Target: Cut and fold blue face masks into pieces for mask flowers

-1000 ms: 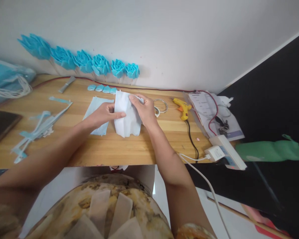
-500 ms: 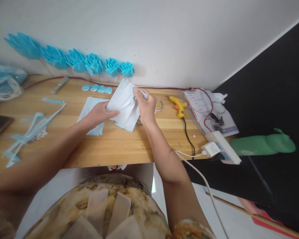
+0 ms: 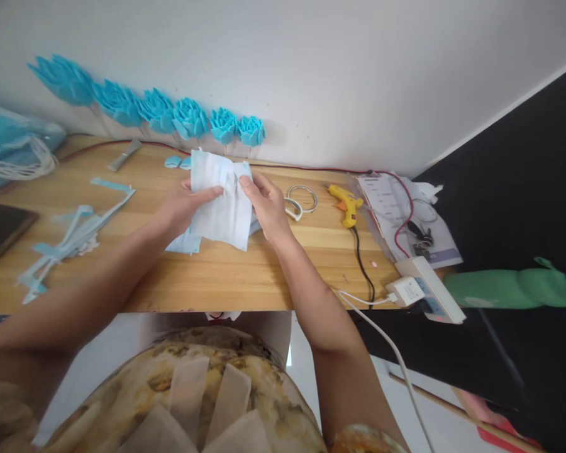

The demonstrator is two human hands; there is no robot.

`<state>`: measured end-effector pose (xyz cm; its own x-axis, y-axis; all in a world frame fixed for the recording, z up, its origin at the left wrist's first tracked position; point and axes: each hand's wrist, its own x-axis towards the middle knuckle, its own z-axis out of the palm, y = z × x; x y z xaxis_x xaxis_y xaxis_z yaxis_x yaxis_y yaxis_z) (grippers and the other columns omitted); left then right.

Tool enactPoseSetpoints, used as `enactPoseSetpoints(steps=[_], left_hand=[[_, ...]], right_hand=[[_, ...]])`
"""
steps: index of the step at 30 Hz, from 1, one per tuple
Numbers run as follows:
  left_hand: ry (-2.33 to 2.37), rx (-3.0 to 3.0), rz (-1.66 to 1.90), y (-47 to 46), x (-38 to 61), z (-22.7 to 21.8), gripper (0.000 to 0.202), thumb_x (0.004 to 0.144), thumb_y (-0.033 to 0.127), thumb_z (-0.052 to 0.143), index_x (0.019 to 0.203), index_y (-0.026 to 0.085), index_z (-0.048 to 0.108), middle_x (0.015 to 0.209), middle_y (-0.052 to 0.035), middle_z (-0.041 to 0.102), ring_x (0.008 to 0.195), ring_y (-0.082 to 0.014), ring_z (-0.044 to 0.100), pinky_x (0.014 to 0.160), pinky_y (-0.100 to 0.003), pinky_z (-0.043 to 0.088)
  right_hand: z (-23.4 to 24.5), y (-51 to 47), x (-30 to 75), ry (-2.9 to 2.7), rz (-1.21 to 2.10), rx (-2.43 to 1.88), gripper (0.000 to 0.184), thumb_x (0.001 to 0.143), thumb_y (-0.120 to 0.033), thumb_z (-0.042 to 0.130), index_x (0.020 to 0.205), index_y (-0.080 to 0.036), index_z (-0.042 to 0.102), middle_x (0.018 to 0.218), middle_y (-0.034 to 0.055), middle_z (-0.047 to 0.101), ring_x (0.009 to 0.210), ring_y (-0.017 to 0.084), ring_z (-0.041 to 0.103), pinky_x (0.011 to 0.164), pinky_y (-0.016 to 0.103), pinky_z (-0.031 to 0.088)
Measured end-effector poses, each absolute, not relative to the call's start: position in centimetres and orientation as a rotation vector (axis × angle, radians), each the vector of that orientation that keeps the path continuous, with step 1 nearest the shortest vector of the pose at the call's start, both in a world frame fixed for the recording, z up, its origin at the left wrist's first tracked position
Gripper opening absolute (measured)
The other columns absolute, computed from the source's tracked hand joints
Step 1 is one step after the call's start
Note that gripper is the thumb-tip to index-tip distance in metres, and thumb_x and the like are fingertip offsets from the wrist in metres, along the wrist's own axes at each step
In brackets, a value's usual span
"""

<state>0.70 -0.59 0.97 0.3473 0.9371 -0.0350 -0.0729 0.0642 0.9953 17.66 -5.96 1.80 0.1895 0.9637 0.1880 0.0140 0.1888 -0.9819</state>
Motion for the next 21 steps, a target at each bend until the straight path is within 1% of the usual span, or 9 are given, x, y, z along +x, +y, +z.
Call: enactPoseSetpoints(steps=[2, 5, 8, 10, 12, 14, 16, 19, 21], left_hand=[[0.87, 1.197, 1.081, -0.2, 0.7, 0.8, 0.051, 0.064, 0.054, 0.089, 0.094, 0.016, 0.073, 0.093, -0.0093, 0.077, 0.09, -0.0304, 0.073, 0.077, -0.04, 0.061], [0.846, 1.164, 1.154, 0.1, 0.7, 0.9, 0.049, 0.067, 0.054, 0.087, 0.094, 0.016, 0.071, 0.092, -0.009, 0.076, 0.095, -0.0329, 0.074, 0.082, -0.043, 0.062], [0.842, 1.13, 1.164, 0.1, 0.6, 1.1, 0.049, 0.067, 0.055, 0.086, 0.094, 0.016, 0.071, 0.094, -0.0095, 0.077, 0.098, -0.0334, 0.074, 0.08, -0.041, 0.062], [0.834, 1.1, 1.187, 0.2, 0.6, 1.3, 0.05, 0.068, 0.055, 0.085, 0.096, 0.016, 0.071, 0.098, -0.01, 0.078, 0.102, -0.0334, 0.073, 0.082, -0.04, 0.062], [0.827, 1.07, 1.216, 0.3, 0.5, 1.3, 0.05, 0.069, 0.054, 0.084, 0.099, 0.017, 0.07, 0.102, -0.0102, 0.078, 0.107, -0.0331, 0.072, 0.086, -0.039, 0.061], [0.824, 1.044, 1.235, 0.5, 0.4, 1.3, 0.05, 0.07, 0.054, 0.083, 0.101, 0.018, 0.069, 0.105, -0.0102, 0.078, 0.109, -0.0328, 0.072, 0.088, -0.039, 0.061], [0.825, 1.032, 1.244, 0.7, 0.4, 1.2, 0.05, 0.07, 0.054, 0.084, 0.102, 0.018, 0.069, 0.106, -0.0098, 0.078, 0.111, -0.0327, 0.072, 0.09, -0.039, 0.061], [0.824, 1.034, 1.249, 0.8, 0.5, 1.1, 0.054, 0.069, 0.057, 0.084, 0.103, 0.018, 0.069, 0.104, -0.0095, 0.078, 0.112, -0.0336, 0.071, 0.092, -0.04, 0.061], [0.823, 1.043, 1.251, 0.8, 0.6, 1.1, 0.056, 0.07, 0.061, 0.083, 0.104, 0.018, 0.069, 0.101, -0.0098, 0.077, 0.113, -0.0345, 0.071, 0.093, -0.042, 0.061]], right_hand=[[1.7, -5.8, 17.8, -1.179, 0.992, -1.168, 0.061, 0.078, -0.07, 0.072, 0.119, -0.026, 0.072, 0.123, 0.0054, 0.075, 0.12, 0.025, 0.067, 0.094, 0.036, 0.058], [1.1, -5.7, 18.0, -1.207, 1.103, -1.175, 0.058, 0.076, -0.064, 0.078, 0.117, -0.023, 0.072, 0.121, 0.0061, 0.076, 0.113, 0.025, 0.07, 0.093, 0.036, 0.058], [0.3, -5.7, 18.0, -1.204, 1.176, -1.234, 0.051, 0.072, -0.055, 0.084, 0.11, -0.022, 0.074, 0.108, 0.0047, 0.078, 0.095, 0.021, 0.071, 0.082, 0.034, 0.059], [-0.1, -5.6, 18.1, -1.214, 1.208, -1.27, 0.044, 0.071, -0.049, 0.085, 0.102, -0.02, 0.075, 0.093, 0.0029, 0.077, 0.08, 0.018, 0.068, 0.07, 0.031, 0.056], [-0.2, -5.6, 18.2, -1.232, 1.237, -1.28, 0.037, 0.07, -0.047, 0.084, 0.094, -0.019, 0.074, 0.081, 0.0012, 0.073, 0.069, 0.016, 0.064, 0.062, 0.029, 0.053], [0.0, -5.7, 18.2, -1.252, 1.255, -1.278, 0.036, 0.07, -0.047, 0.084, 0.09, -0.019, 0.074, 0.076, 0.0005, 0.07, 0.065, 0.014, 0.061, 0.059, 0.028, 0.051], [0.3, -5.8, 18.1, -1.266, 1.256, -1.283, 0.039, 0.069, -0.049, 0.085, 0.091, -0.019, 0.073, 0.076, 0.0004, 0.069, 0.064, 0.014, 0.06, 0.058, 0.028, 0.05], [0.7, -5.9, 18.0, -1.26, 1.222, -1.28, 0.045, 0.07, -0.058, 0.083, 0.091, -0.019, 0.073, 0.077, 0.0003, 0.068, 0.064, 0.013, 0.058, 0.058, 0.027, 0.047], [0.7, -5.9, 17.9, -1.244, 1.172, -1.264, 0.047, 0.074, -0.064, 0.078, 0.09, -0.02, 0.072, 0.078, 0.0003, 0.067, 0.067, 0.013, 0.057, 0.06, 0.027, 0.046]])
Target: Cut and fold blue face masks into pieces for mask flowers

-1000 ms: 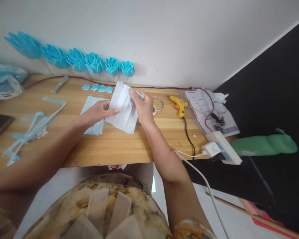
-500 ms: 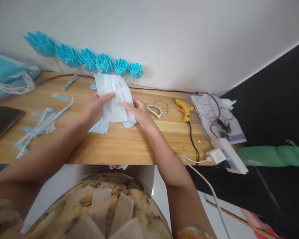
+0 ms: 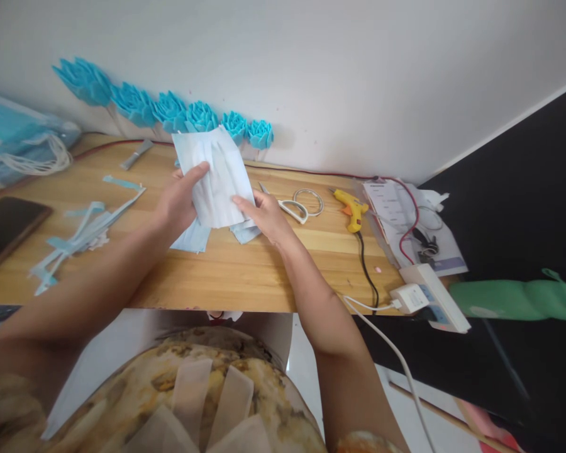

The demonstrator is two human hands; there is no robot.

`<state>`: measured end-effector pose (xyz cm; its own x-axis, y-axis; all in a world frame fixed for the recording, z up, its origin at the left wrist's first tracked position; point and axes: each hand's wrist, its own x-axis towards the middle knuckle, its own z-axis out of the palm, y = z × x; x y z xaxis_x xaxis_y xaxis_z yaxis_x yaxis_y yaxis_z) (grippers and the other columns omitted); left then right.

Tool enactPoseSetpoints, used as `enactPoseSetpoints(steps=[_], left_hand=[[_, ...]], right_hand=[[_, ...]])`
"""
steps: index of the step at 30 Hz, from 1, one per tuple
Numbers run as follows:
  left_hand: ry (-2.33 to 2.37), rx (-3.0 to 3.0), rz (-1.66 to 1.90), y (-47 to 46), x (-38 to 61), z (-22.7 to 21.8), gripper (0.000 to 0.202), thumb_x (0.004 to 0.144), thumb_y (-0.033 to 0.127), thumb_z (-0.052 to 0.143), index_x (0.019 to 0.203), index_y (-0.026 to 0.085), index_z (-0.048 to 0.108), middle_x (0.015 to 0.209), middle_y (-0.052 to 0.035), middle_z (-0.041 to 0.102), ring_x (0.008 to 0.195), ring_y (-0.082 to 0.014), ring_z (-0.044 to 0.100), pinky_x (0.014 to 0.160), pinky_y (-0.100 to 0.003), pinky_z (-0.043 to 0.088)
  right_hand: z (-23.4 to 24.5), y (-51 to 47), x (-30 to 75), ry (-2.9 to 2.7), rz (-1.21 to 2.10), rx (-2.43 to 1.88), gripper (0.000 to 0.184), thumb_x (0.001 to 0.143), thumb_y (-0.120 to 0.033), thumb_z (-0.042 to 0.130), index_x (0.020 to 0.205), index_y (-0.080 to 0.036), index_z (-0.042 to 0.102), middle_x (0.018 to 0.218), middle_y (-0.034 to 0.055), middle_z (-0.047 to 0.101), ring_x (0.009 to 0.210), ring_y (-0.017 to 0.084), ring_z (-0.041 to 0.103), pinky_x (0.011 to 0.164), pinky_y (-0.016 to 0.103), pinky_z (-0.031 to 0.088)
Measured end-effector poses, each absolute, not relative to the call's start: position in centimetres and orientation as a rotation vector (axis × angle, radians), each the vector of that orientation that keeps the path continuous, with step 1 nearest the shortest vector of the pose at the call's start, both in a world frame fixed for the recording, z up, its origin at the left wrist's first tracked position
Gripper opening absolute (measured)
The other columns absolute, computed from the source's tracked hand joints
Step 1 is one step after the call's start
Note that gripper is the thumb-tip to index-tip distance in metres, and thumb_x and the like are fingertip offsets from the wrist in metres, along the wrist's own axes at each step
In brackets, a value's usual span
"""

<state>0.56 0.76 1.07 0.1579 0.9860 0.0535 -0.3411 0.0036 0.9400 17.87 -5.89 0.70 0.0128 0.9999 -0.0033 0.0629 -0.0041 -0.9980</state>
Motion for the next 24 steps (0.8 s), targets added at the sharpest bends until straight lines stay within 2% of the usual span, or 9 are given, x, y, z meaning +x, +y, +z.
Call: enactPoseSetpoints(steps=[4, 7, 11, 16, 22, 24], left_hand=[[0.797, 1.072, 1.208, 0.52, 0.72, 1.08, 0.059, 0.072, 0.066, 0.081, 0.103, 0.018, 0.068, 0.097, -0.0103, 0.076, 0.112, -0.0363, 0.072, 0.094, -0.045, 0.061], [0.782, 1.069, 1.18, 0.31, 0.78, 0.99, 0.059, 0.066, 0.06, 0.087, 0.104, 0.018, 0.069, 0.1, -0.0117, 0.077, 0.111, -0.0372, 0.071, 0.094, -0.047, 0.061], [0.788, 1.078, 1.185, 0.25, 0.76, 0.84, 0.056, 0.062, 0.05, 0.09, 0.101, 0.017, 0.069, 0.107, -0.0133, 0.076, 0.11, -0.036, 0.071, 0.094, -0.047, 0.061], [0.788, 1.068, 1.214, 0.31, 0.64, 0.98, 0.053, 0.063, 0.049, 0.089, 0.1, 0.018, 0.068, 0.108, -0.0118, 0.077, 0.112, -0.034, 0.07, 0.094, -0.044, 0.06], [0.789, 1.055, 1.237, 0.19, 0.68, 1.1, 0.052, 0.066, 0.05, 0.087, 0.103, 0.018, 0.068, 0.11, -0.0121, 0.077, 0.116, -0.0349, 0.069, 0.095, -0.045, 0.059], [0.782, 1.053, 1.241, 0.18, 0.71, 1.11, 0.052, 0.066, 0.049, 0.087, 0.104, 0.018, 0.067, 0.111, -0.0119, 0.076, 0.117, -0.0347, 0.069, 0.096, -0.044, 0.059]], right_hand=[[0.43, -5.67, 17.93, -1.208, 1.073, -1.265, 0.047, 0.081, -0.068, 0.069, 0.082, -0.021, 0.067, 0.075, -0.0008, 0.062, 0.068, 0.013, 0.054, 0.061, 0.027, 0.042], [0.27, -5.48, 18.02, -1.198, 1.054, -1.284, 0.042, 0.079, -0.063, 0.07, 0.078, -0.021, 0.066, 0.071, -0.0021, 0.059, 0.065, 0.012, 0.05, 0.06, 0.027, 0.039], [0.35, -5.41, 17.91, -1.219, 1.084, -1.287, 0.034, 0.074, -0.054, 0.074, 0.083, -0.021, 0.07, 0.074, -0.0022, 0.062, 0.068, 0.013, 0.052, 0.063, 0.028, 0.041], [0.47, -5.51, 17.76, -1.185, 1.144, -1.275, 0.036, 0.069, -0.05, 0.08, 0.087, -0.02, 0.071, 0.078, -0.001, 0.067, 0.07, 0.014, 0.056, 0.064, 0.028, 0.045], [0.64, -5.67, 17.85, -1.226, 1.094, -1.259, 0.044, 0.078, -0.063, 0.074, 0.093, -0.022, 0.074, 0.086, 0.0011, 0.072, 0.079, 0.016, 0.062, 0.071, 0.03, 0.05], [0.68, -5.69, 17.84, -1.245, 1.104, -1.257, 0.046, 0.077, -0.063, 0.076, 0.098, -0.022, 0.074, 0.093, 0.0021, 0.074, 0.085, 0.018, 0.065, 0.075, 0.031, 0.053]])
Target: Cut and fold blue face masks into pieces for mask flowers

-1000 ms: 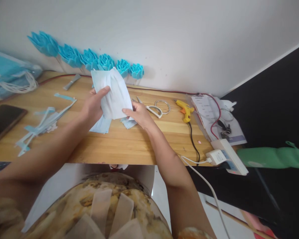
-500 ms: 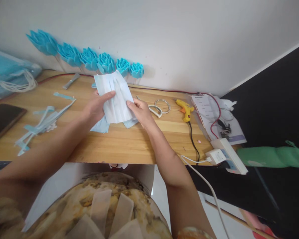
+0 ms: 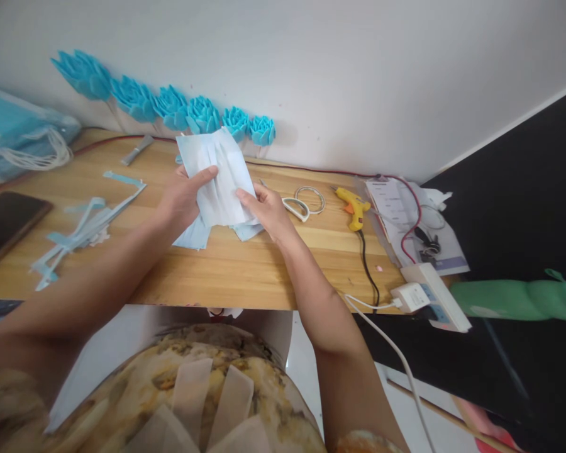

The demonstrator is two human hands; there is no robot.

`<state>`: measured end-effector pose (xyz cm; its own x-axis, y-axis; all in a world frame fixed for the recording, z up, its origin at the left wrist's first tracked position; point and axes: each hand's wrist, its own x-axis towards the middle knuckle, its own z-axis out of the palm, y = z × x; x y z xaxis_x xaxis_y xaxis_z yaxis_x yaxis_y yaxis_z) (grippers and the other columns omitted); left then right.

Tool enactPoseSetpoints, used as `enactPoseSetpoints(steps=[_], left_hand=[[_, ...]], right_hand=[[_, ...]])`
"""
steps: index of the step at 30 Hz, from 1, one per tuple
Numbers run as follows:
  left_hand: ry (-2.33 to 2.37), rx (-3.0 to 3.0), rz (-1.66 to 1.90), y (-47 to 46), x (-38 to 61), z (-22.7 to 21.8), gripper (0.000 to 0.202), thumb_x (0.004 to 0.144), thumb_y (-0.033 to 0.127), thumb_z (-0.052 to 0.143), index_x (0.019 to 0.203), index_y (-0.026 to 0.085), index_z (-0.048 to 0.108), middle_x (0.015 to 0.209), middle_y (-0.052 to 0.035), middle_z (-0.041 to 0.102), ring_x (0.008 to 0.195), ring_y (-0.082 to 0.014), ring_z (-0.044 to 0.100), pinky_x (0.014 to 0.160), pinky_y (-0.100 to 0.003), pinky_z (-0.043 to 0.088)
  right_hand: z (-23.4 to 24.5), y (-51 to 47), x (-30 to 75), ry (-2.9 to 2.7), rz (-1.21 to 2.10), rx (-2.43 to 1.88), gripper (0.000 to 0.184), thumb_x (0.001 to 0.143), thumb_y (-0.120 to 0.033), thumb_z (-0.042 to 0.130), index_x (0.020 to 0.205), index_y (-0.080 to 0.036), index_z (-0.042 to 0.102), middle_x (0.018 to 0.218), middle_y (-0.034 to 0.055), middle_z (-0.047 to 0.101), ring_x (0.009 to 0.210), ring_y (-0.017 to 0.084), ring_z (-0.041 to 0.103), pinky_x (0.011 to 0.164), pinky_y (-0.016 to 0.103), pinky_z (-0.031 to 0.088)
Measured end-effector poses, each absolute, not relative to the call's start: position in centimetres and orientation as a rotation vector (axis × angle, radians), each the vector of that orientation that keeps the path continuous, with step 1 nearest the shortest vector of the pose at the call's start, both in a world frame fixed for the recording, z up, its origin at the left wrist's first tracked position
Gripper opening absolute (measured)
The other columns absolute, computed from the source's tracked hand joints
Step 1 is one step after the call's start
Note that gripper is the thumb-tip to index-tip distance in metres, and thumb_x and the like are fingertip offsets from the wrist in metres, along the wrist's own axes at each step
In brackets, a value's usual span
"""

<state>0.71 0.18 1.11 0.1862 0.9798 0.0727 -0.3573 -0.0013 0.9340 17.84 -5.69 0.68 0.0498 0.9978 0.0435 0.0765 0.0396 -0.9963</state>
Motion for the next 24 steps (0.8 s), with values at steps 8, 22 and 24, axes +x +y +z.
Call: enactPoseSetpoints(steps=[8, 22, 24], left_hand=[[0.719, 1.07, 1.223, -0.1, 0.8, 1.4, 0.055, 0.067, 0.052, 0.087, 0.105, 0.018, 0.067, 0.109, -0.0113, 0.076, 0.116, -0.0356, 0.069, 0.096, -0.046, 0.059], [0.762, 1.089, 1.168, -0.1, 1.0, 0.5, 0.057, 0.066, 0.048, 0.087, 0.107, 0.013, 0.069, 0.114, -0.0166, 0.076, 0.116, -0.0401, 0.069, 0.1, -0.053, 0.059], [0.772, 1.083, 1.188, 0.0, 1.1, 0.2, 0.057, 0.065, 0.049, 0.088, 0.105, 0.013, 0.07, 0.114, -0.0165, 0.076, 0.115, -0.0397, 0.07, 0.098, -0.053, 0.059]], right_hand=[[0.3, -5.6, 17.9, -1.276, 1.087, -1.31, 0.037, 0.073, -0.043, 0.078, 0.103, -0.023, 0.072, 0.092, 0.0012, 0.074, 0.081, 0.019, 0.064, 0.071, 0.033, 0.053], [0.7, -5.9, 17.7, -1.26, 1.174, -1.305, 0.039, 0.076, -0.054, 0.075, 0.098, -0.022, 0.072, 0.077, -0.0002, 0.066, 0.065, 0.015, 0.056, 0.056, 0.028, 0.049], [0.9, -6.1, 17.5, -1.283, 1.18, -1.287, 0.043, 0.077, -0.06, 0.075, 0.094, -0.021, 0.071, 0.075, -0.0004, 0.064, 0.065, 0.014, 0.056, 0.055, 0.027, 0.048]])
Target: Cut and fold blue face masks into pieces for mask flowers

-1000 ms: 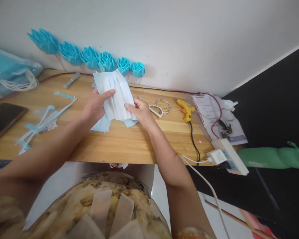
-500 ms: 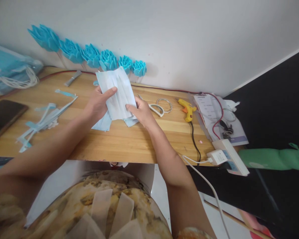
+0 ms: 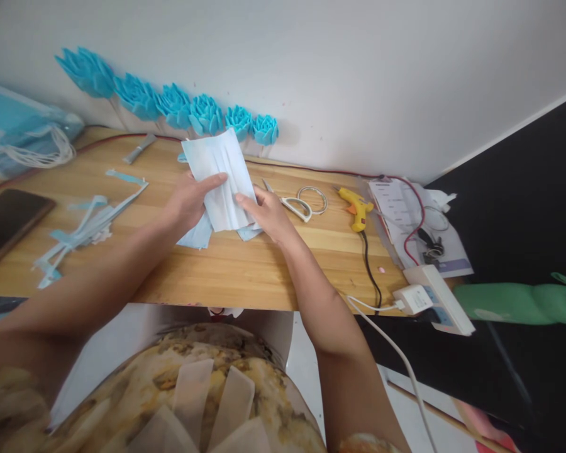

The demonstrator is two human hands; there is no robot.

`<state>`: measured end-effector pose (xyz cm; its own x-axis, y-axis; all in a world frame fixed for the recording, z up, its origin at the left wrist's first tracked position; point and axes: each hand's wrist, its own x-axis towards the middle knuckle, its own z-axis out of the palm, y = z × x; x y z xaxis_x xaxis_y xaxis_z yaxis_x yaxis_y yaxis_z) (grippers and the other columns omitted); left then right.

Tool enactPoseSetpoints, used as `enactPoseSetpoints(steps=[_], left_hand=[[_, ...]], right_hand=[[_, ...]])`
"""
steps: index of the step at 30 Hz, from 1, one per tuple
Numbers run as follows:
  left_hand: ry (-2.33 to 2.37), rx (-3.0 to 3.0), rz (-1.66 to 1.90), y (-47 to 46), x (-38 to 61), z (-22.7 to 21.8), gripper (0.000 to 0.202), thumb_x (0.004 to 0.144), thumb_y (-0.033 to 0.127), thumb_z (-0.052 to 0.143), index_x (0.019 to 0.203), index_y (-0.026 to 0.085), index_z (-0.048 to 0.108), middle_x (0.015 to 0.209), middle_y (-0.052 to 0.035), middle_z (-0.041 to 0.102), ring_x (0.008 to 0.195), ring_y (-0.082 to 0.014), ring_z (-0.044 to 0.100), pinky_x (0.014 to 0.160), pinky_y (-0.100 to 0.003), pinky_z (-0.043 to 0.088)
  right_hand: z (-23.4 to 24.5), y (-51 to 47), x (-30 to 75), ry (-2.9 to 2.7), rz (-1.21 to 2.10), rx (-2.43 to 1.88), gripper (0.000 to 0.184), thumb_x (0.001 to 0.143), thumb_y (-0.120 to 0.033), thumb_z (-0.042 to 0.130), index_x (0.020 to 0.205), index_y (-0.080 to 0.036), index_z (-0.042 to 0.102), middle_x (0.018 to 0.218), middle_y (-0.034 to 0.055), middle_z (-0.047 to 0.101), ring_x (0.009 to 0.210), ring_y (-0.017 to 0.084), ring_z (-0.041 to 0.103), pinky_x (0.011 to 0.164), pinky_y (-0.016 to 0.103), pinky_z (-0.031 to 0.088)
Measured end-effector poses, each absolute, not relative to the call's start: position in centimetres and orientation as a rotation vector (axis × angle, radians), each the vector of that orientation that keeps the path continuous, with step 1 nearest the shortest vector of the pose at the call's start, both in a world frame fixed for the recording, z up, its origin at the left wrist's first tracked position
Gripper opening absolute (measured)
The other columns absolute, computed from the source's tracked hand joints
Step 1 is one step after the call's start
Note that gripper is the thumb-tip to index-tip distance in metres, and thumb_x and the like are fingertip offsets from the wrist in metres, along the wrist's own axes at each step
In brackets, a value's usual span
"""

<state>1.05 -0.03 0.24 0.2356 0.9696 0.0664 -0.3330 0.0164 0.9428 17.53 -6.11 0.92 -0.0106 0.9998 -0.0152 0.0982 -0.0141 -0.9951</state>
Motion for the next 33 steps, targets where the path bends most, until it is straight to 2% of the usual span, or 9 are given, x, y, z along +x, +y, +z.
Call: enactPoseSetpoints(steps=[4, 9, 12, 16, 20, 24, 29, 33], left_hand=[[0.76, 1.071, 1.207, -0.1, 1.3, 0.0, 0.056, 0.064, 0.05, 0.091, 0.102, 0.014, 0.071, 0.11, -0.014, 0.077, 0.112, -0.0384, 0.071, 0.095, -0.051, 0.061], [0.767, 1.059, 1.247, -0.1, 1.4, 0.1, 0.053, 0.066, 0.052, 0.089, 0.1, 0.015, 0.071, 0.11, -0.0125, 0.077, 0.111, -0.0372, 0.072, 0.094, -0.049, 0.062], [0.768, 1.054, 1.243, 0.1, 1.2, 0.3, 0.053, 0.066, 0.052, 0.089, 0.1, 0.015, 0.071, 0.11, -0.0126, 0.077, 0.112, -0.0375, 0.071, 0.095, -0.049, 0.061], [0.76, 1.084, 1.111, 0.0, 1.0, 0.5, 0.054, 0.066, 0.049, 0.089, 0.103, 0.014, 0.072, 0.109, -0.0145, 0.077, 0.112, -0.0384, 0.071, 0.096, -0.051, 0.06], [0.772, 1.18, 0.989, -0.5, 0.8, 0.7, 0.05, 0.067, 0.047, 0.089, 0.1, 0.013, 0.073, 0.103, -0.0148, 0.077, 0.108, -0.0376, 0.072, 0.096, -0.052, 0.059], [0.792, 1.306, 0.825, -0.9, 0.7, 0.6, 0.045, 0.066, 0.047, 0.09, 0.094, 0.015, 0.074, 0.094, -0.011, 0.077, 0.097, -0.0343, 0.073, 0.085, -0.047, 0.061], [0.854, 1.446, 0.633, -1.2, 0.7, 0.8, 0.044, 0.062, 0.048, 0.091, 0.087, 0.017, 0.074, 0.087, -0.0081, 0.075, 0.083, -0.0282, 0.071, 0.07, -0.038, 0.058], [0.899, 1.521, 0.476, -1.6, 0.7, 1.6, 0.042, 0.061, 0.045, 0.089, 0.086, 0.014, 0.073, 0.079, -0.0057, 0.072, 0.073, -0.0222, 0.066, 0.062, -0.032, 0.054]], right_hand=[[1.0, -6.2, 17.5, -1.327, 1.179, -1.318, 0.048, 0.072, -0.061, 0.08, 0.096, -0.021, 0.069, 0.074, -0.0013, 0.063, 0.061, 0.012, 0.055, 0.051, 0.026, 0.047], [0.6, -6.1, 17.7, -1.371, 1.145, -1.378, 0.039, 0.072, -0.052, 0.083, 0.086, -0.019, 0.067, 0.063, -0.0033, 0.058, 0.055, 0.011, 0.052, 0.048, 0.025, 0.042], [0.9, -6.2, 17.7, -1.4, 1.167, -1.316, 0.044, 0.071, -0.059, 0.083, 0.085, -0.019, 0.069, 0.068, -0.0023, 0.061, 0.06, 0.011, 0.053, 0.052, 0.024, 0.041], [1.7, -6.2, 17.8, -1.254, 1.094, -1.206, 0.051, 0.075, -0.071, 0.075, 0.085, -0.022, 0.07, 0.074, -0.0017, 0.063, 0.067, 0.011, 0.057, 0.06, 0.025, 0.047], [2.1, -5.8, 18.3, -1.115, 0.994, -1.194, 0.052, 0.071, -0.073, 0.077, 0.082, -0.023, 0.068, 0.072, -0.0018, 0.061, 0.066, 0.012, 0.056, 0.06, 0.026, 0.048], [1.7, -5.6, 18.5, -1.1, 1.018, -1.17, 0.053, 0.064, -0.069, 0.084, 0.083, -0.022, 0.069, 0.075, -0.0019, 0.063, 0.07, 0.013, 0.058, 0.064, 0.027, 0.05], [1.3, -5.4, 18.2, -1.065, 0.897, -1.204, 0.051, 0.063, -0.065, 0.086, 0.072, -0.021, 0.063, 0.068, -0.0036, 0.058, 0.068, 0.011, 0.056, 0.063, 0.026, 0.048], [1.2, -4.8, 19.3, -0.953, 0.791, -1.189, 0.052, 0.065, -0.068, 0.083, 0.082, -0.022, 0.066, 0.075, -0.0026, 0.063, 0.076, 0.014, 0.062, 0.066, 0.027, 0.052]])
